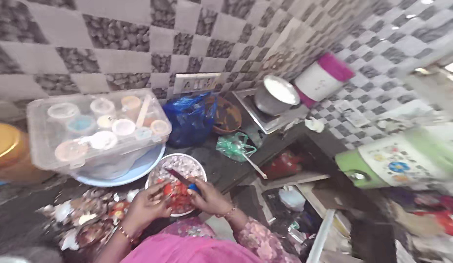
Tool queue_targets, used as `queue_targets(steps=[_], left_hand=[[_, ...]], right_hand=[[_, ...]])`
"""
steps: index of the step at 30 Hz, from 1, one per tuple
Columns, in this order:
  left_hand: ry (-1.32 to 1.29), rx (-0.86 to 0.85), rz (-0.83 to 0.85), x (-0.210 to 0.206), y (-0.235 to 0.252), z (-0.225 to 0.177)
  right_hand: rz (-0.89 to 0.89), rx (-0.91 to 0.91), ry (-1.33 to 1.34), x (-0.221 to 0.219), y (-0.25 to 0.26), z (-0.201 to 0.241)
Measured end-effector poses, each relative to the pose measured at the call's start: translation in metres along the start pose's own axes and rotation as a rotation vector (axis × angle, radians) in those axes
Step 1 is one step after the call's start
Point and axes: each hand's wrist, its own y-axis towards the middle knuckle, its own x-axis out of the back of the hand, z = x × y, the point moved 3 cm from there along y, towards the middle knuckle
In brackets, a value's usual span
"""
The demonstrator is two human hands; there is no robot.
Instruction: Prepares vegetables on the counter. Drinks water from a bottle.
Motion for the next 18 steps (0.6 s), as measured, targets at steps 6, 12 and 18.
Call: queue_targets(steps=[6, 12, 18], left_hand=[[0.006, -0.039, 0.031, -0.003, -0.003, 0.006], [0.053, -0.033, -0.003, -0.006, -0.008, 0.004], [0.125, -0.021, 0.001, -0.012, -0.014, -0.001]], right_hand=[[0.067, -0.041, -0.069, -0.014, 0.004, 0.002], [0.080, -0.085, -0.157, -0.020, 0.009, 0.009], [0.104, -0.029, -0.180, -0.023, 0.008, 0.014]])
